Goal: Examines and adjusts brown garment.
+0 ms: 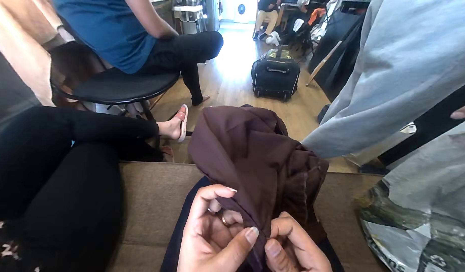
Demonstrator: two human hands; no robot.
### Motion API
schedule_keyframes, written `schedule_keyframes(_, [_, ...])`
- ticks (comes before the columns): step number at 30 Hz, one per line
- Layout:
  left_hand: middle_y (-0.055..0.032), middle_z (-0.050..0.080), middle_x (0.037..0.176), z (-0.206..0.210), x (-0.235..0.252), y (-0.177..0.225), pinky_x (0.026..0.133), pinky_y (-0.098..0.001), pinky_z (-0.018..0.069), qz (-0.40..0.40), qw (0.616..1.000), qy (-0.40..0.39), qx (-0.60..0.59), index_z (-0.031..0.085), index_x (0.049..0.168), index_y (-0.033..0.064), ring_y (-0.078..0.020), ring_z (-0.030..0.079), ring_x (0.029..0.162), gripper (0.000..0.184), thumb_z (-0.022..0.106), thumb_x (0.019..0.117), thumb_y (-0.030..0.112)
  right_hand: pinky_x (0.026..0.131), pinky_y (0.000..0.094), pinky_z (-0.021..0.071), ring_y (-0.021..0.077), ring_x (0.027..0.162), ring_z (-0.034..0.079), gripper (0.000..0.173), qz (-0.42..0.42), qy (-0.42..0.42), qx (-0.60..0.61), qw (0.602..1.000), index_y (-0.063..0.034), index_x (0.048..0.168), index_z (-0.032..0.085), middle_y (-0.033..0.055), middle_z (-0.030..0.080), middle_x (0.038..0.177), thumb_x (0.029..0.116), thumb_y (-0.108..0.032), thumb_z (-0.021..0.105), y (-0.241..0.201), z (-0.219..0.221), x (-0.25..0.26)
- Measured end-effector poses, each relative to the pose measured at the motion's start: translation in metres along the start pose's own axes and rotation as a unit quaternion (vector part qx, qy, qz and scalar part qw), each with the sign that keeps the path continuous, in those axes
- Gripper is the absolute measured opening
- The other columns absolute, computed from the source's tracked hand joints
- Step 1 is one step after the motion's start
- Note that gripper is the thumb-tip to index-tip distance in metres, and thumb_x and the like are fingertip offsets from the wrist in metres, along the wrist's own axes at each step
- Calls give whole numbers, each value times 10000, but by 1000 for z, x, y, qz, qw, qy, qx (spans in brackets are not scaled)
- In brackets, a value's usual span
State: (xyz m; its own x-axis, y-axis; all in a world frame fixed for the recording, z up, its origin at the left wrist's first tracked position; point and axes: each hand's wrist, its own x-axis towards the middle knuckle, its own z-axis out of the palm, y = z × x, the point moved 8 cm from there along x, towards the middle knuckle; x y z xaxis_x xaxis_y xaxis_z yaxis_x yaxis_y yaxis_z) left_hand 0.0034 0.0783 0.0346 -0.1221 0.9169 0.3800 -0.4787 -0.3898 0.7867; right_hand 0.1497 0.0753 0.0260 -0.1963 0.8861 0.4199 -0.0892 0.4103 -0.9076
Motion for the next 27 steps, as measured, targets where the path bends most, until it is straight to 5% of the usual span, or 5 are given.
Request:
schedule_keyframes(16, [116, 647, 1148, 5, -5, 15, 841, -215, 613, 86, 992, -28, 88, 535, 1263, 197, -6, 679, 947, 574, 742, 819, -102, 621, 94, 457, -59, 710, 510, 138, 6, 4, 26, 1000, -23, 973, 636, -14, 543, 875, 1027, -147, 608, -2, 0, 0])
schedule_keyframes(27, [67, 628, 1183, 4, 0, 6, 831, -270, 630, -24, 998, -60, 6, 500, 1275, 131, -47, 694, 934, 594, 721, 801, -150, 737, 69, 437, -61, 846, 531, 166, -60, 22, -49, 997, -87, 926, 642, -41, 556, 879, 1000, -233, 665, -5, -9, 4])
